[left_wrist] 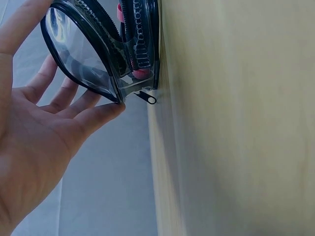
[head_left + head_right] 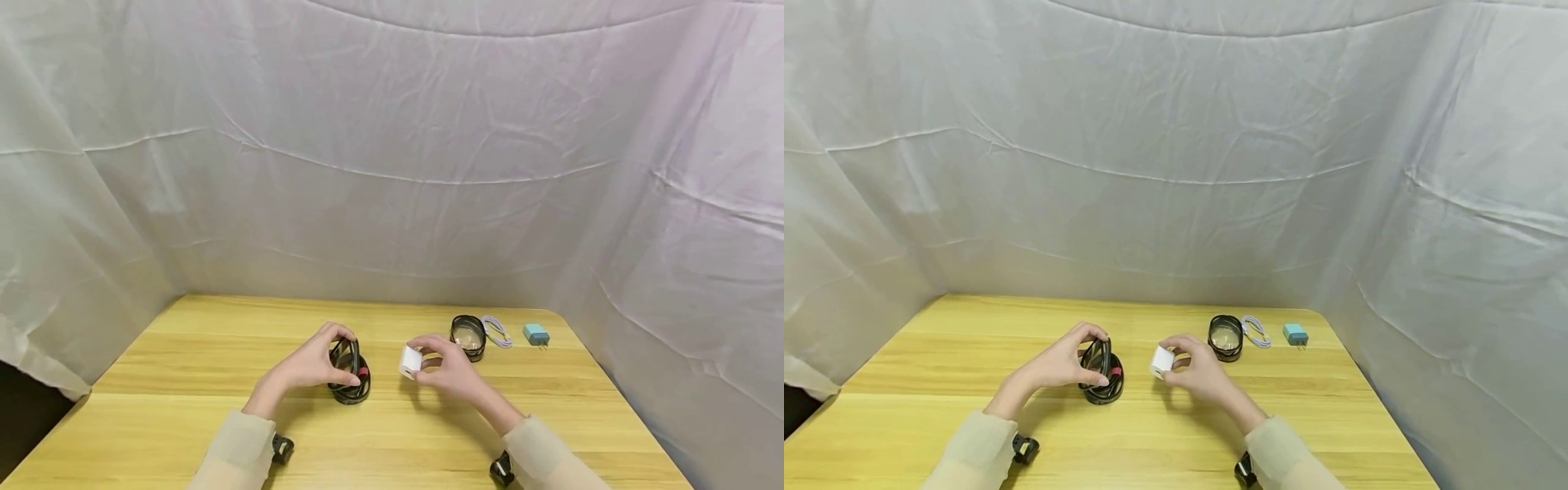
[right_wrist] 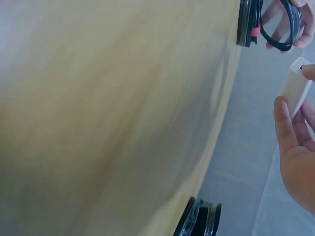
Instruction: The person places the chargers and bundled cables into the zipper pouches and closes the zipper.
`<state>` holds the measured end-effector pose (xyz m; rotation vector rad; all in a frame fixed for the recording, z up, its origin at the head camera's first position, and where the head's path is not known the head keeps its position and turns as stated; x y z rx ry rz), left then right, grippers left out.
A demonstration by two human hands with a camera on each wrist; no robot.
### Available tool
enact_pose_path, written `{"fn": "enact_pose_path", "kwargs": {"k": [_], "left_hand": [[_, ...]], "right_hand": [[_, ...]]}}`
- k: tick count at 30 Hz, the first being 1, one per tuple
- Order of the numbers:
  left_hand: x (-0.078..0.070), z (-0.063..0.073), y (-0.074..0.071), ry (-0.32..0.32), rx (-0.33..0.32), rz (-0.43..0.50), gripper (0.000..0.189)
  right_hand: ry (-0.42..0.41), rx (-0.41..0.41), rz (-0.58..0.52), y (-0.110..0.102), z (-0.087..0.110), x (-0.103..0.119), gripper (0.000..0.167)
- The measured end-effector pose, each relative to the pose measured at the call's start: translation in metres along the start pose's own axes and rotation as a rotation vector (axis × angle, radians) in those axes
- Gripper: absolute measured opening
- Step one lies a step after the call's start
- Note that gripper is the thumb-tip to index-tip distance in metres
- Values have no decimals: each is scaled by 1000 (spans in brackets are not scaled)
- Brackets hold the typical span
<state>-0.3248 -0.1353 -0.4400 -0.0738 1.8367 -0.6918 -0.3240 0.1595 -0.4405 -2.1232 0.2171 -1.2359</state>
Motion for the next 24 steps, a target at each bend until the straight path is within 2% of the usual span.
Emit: {"fn": "enact_pose_path", "kwargs": {"k": [15, 24], "left_hand": [[-2, 1, 0, 14, 1, 2, 74], [-1, 1, -1, 5, 2, 5, 74]], "right_hand": [[-23, 81, -12, 25, -20, 11, 51], [1, 138, -10, 42, -28, 15, 54]]}}
Point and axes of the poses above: each hand's wrist, its own z-axis away from the middle knuckle, its own y-axis out of the palm, x = y × z, the point moved 2 cm from there along -z, towards the middle knuckle, and after that the axes turned 7 degrees about z, right-handed, at the moved point
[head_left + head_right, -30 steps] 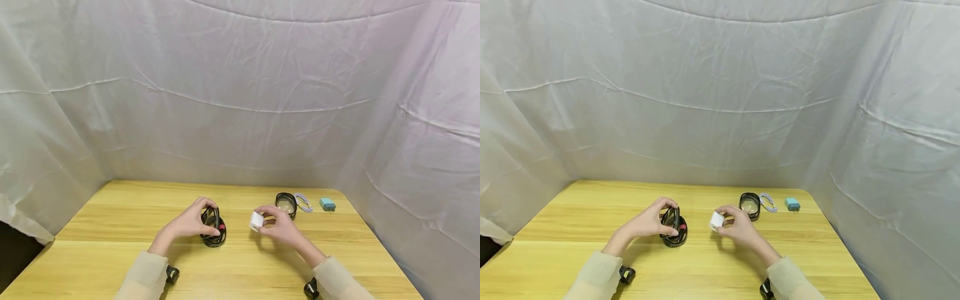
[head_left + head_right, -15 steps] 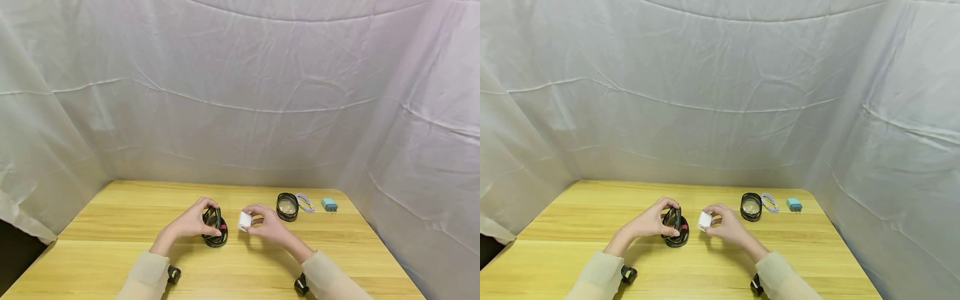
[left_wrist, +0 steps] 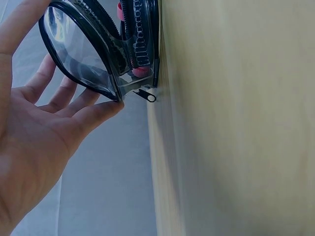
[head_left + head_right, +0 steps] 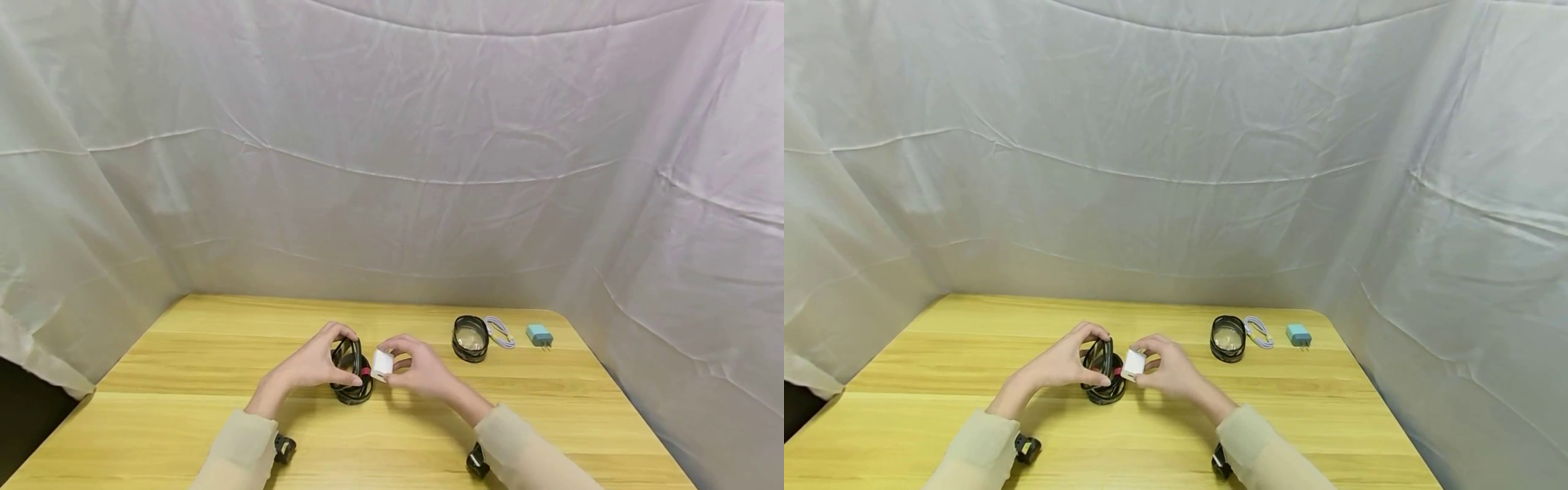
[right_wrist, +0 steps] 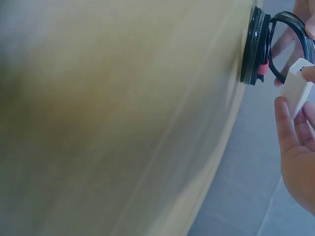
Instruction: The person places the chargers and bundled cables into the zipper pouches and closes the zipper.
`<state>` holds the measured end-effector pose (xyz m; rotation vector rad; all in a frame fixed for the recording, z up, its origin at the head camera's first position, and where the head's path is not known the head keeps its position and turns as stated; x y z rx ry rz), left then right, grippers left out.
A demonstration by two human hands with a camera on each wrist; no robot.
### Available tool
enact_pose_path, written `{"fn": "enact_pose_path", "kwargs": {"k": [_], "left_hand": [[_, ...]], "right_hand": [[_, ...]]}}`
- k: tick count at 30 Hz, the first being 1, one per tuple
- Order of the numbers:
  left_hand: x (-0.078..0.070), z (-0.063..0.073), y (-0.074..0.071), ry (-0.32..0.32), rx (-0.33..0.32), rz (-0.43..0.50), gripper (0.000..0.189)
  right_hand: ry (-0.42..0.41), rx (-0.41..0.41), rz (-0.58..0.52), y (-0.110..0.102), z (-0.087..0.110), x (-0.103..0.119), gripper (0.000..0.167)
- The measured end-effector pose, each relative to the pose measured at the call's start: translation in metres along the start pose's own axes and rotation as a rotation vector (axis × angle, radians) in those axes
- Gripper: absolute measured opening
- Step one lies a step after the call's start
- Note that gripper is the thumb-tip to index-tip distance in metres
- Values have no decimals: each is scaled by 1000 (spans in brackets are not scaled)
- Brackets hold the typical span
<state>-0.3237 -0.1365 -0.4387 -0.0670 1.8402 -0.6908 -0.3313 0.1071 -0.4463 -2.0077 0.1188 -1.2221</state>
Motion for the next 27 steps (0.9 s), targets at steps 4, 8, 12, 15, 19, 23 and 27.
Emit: {"fn": "enact_pose_path", "kwargs": {"k": [4, 8, 12, 15, 19, 23, 27], "left_hand": [[1, 0, 0, 10, -1, -4, 74], [1, 0, 0, 15, -1, -1, 74], [2, 0, 0, 14, -3, 3, 73], [2, -1, 0, 10, -4, 2, 73], [2, -2, 0, 9, -3, 6, 72], [3, -2, 0, 18, 0, 15, 72], [4, -1, 0, 20, 2, 23, 72]], "right_hand": [[2, 22, 2, 7, -4, 0, 53], [16, 30, -2, 11, -8, 1, 53], [37, 45, -4, 15, -13, 2, 52], [35, 47, 4, 18, -18, 1, 51], [29, 40, -2, 21, -24, 0, 50], [31, 54, -49, 24, -28, 1, 49], [56, 75, -85, 27, -29, 2, 50]]}}
Point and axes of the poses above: each hand's wrist, its own z-axis away from the middle knuckle, its own y-axis out of the palm, x = y × z, the point moved 2 cm from there along -z, towards the middle knuckle, and after that the axes turned 7 degrees about z, right-handed, at the moved point
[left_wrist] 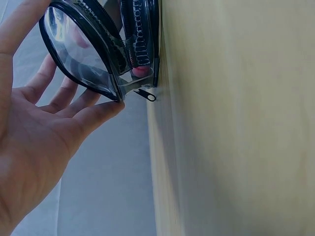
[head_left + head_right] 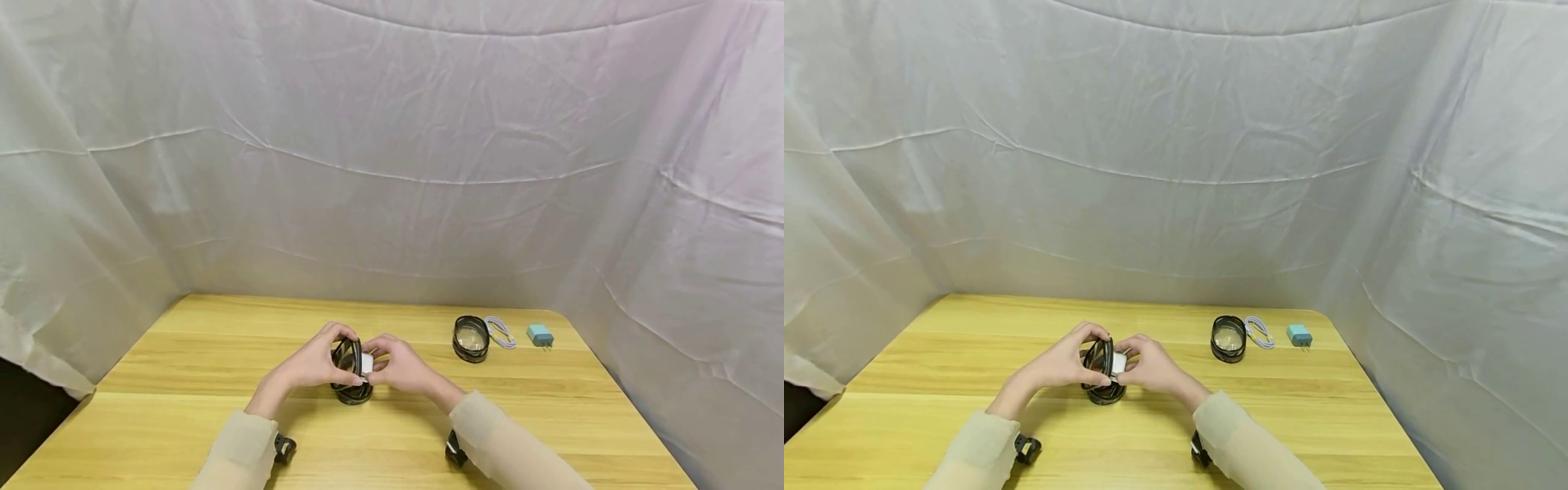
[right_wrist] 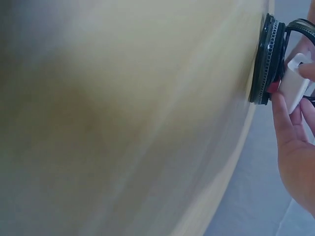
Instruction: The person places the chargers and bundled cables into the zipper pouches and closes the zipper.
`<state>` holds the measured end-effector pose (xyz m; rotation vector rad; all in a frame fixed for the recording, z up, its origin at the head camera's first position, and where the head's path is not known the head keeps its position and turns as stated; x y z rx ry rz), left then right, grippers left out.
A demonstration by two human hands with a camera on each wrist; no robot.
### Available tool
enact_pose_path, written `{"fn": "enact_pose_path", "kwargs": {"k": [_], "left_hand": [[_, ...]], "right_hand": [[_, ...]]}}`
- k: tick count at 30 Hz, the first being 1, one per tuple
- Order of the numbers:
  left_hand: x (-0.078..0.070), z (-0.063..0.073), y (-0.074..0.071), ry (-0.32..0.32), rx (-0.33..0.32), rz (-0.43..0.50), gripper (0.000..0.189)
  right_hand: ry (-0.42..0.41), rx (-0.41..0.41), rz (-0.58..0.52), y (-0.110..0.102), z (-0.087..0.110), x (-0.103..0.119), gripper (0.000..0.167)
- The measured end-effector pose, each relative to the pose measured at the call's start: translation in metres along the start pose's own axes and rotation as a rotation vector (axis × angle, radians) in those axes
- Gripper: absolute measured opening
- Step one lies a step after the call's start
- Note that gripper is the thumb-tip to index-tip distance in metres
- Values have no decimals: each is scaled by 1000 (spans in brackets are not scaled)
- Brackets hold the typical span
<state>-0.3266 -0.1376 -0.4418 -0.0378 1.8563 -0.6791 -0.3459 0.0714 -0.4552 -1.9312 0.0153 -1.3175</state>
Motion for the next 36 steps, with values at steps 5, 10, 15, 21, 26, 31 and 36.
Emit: {"fn": "enact_pose_path", "kwargs": {"k": [5, 10, 15, 21, 26, 31, 36], "left_hand": [[1, 0, 0, -3, -7, 5, 72], [1, 0, 1, -7, -5, 3, 73], [2, 0, 2, -6, -4, 7, 73], [2, 0, 2, -4, -12, 3, 74], [2, 0, 1, 5, -7, -1, 74], [2, 0, 2, 0, -2, -5, 72], [0, -1, 5, 7, 8, -48, 69]], "right_hand": [[27, 27, -12, 3, -3, -4, 55], [45, 41, -10, 5, -5, -8, 53], [49, 35, 24, 5, -7, -6, 46], [71, 31, 56, 5, -8, -5, 44], [68, 48, 25, 4, -6, -6, 47], [78, 74, 12, -5, 1, -6, 56], [86, 86, 23, -14, 9, -7, 54]]}}
Point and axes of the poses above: each hand's wrist, its own z-axis away from the middle knuckle, its own y-axis out of the palm, x = y × z, the point moved 2 cm from there along -z, towards the middle knuckle, and after that the axes turned 7 degrees about z, right-handed, at the moved point
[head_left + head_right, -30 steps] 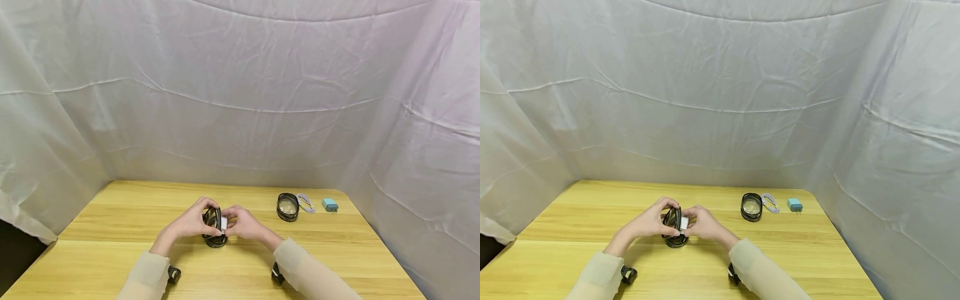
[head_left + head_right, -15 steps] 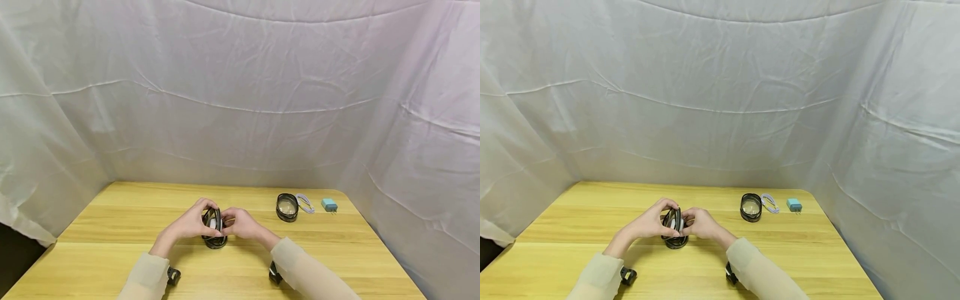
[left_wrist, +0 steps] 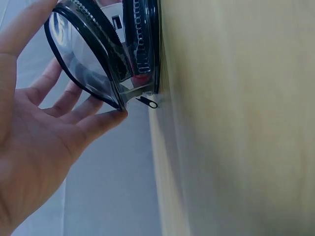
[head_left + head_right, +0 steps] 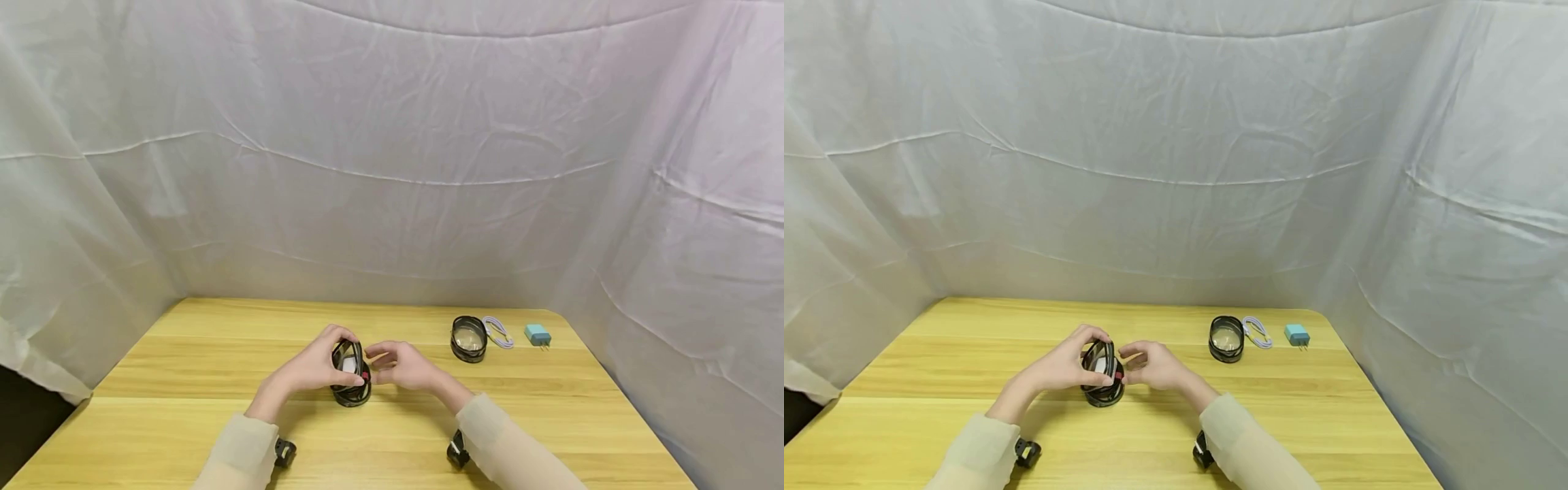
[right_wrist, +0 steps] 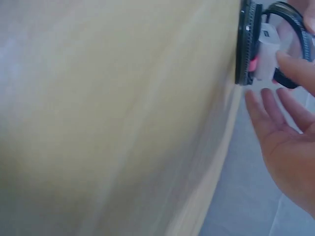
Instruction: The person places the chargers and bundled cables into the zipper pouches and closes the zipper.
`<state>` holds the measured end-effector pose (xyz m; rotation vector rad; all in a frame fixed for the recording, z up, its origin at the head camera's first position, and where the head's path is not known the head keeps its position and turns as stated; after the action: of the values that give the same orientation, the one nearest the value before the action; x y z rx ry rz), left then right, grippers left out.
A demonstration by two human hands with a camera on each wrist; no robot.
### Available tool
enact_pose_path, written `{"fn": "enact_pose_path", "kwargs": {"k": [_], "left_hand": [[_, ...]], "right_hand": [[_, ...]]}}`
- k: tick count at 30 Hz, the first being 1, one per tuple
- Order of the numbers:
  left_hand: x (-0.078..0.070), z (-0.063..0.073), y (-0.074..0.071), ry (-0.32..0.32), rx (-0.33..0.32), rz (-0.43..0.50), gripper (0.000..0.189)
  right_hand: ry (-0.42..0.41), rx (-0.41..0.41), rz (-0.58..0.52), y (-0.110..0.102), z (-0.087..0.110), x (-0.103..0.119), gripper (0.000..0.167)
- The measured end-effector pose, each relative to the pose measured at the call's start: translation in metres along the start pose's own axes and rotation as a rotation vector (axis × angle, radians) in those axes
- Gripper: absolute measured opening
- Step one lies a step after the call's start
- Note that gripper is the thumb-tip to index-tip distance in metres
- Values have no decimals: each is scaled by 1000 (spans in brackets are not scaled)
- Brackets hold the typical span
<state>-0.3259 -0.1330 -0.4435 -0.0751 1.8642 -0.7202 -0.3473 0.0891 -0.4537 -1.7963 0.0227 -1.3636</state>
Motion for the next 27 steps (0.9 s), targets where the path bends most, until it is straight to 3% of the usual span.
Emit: {"fn": "enact_pose_path", "kwargs": {"k": [8, 14, 20, 27], "left_hand": [[-4, -3, 12, -25, 65, -119, 70], [-9, -4, 20, -53, 91, -199, 79], [-16, -3, 25, -83, 128, -212, 85], [-20, 0, 27, -118, 155, -234, 88]], "right_hand": [[77, -5, 8, -7, 11, -7, 40], [108, -9, -32, -8, 10, -6, 38], [128, -3, -95, -4, 5, -2, 37], [159, 0, -35, 2, -3, 0, 36]]}}
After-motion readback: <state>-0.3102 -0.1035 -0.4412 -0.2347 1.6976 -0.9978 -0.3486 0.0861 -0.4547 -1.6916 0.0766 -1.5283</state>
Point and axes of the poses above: each hand's wrist, its own z-axis away from the middle knuckle, its own y-axis out of the palm, x = y × z, the point moved 2 cm from there along -z, towards the middle knuckle, and after that the axes turned 7 degrees about z, right-handed, at the moved point
